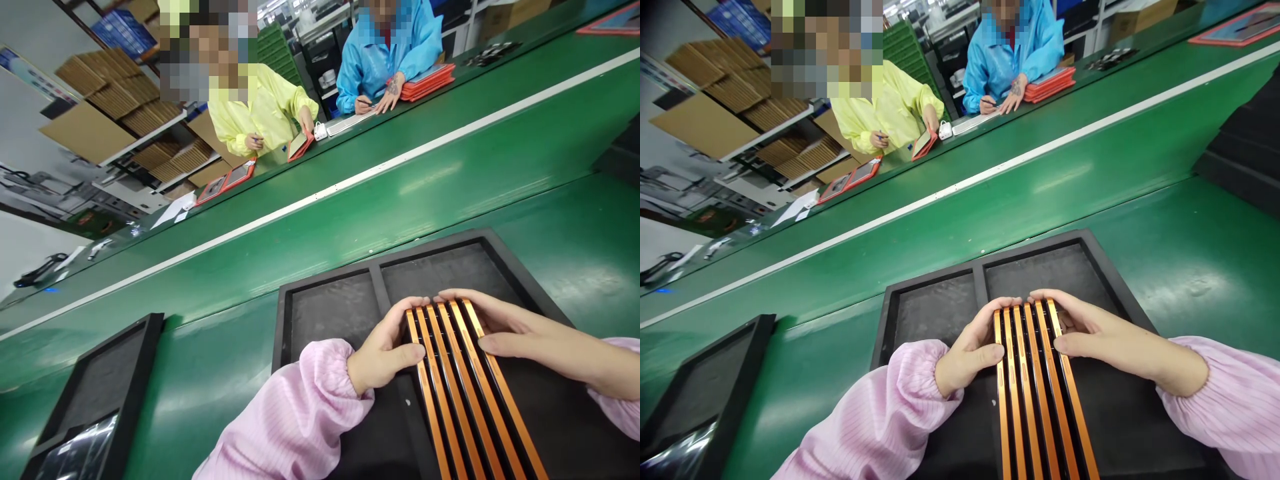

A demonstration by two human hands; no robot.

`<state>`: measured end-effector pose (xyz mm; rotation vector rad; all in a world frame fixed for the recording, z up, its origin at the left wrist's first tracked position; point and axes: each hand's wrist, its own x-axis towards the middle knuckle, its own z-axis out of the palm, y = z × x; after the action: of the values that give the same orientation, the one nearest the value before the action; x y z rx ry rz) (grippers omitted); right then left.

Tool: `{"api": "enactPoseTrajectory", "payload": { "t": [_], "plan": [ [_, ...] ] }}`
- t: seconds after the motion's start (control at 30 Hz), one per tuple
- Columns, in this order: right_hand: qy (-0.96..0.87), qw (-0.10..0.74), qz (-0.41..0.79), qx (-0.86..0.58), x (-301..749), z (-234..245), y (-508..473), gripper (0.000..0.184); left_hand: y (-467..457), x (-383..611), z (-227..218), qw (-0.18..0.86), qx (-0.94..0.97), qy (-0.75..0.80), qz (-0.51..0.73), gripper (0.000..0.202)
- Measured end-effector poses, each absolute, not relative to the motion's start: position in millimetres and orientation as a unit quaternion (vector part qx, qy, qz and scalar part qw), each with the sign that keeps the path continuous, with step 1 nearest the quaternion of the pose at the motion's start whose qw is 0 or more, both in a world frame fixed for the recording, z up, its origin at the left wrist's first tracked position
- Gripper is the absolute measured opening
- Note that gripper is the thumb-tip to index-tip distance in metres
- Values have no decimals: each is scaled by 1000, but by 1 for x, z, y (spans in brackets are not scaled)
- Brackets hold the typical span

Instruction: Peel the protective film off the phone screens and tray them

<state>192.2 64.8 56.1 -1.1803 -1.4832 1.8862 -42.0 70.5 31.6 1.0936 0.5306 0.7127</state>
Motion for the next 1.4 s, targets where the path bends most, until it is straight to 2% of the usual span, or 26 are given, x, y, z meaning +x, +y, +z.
{"api": "enactPoseTrajectory", "payload": {
  "t": [0.1,0.33,0.43,0.57,0.67,1.0,1.17,1.3,1.4],
  "plan": [
    [-551,215,698,-404,195,49,64,86,70,-42,32,772,498,231,320,67],
    [-548,208,713,-385,197,49,68,88,72,-43,33,776,496,235,312,66],
    [-532,210,707,-416,192,59,66,77,72,-42,38,770,502,244,308,66],
    [-533,233,651,-489,184,63,63,51,70,-33,49,737,491,338,319,52],
    [-561,234,628,-486,182,59,64,42,68,-27,55,711,486,391,323,45],
    [-533,255,650,-478,176,70,60,44,67,-29,52,701,521,371,317,51],
    [-586,242,585,-506,172,57,65,42,68,-20,62,713,482,403,311,50],
    [-618,242,495,-560,168,49,65,37,69,-12,66,679,477,469,302,41],
    [-625,243,481,-564,167,47,63,37,69,-11,65,670,489,470,301,41]
  ]
}}
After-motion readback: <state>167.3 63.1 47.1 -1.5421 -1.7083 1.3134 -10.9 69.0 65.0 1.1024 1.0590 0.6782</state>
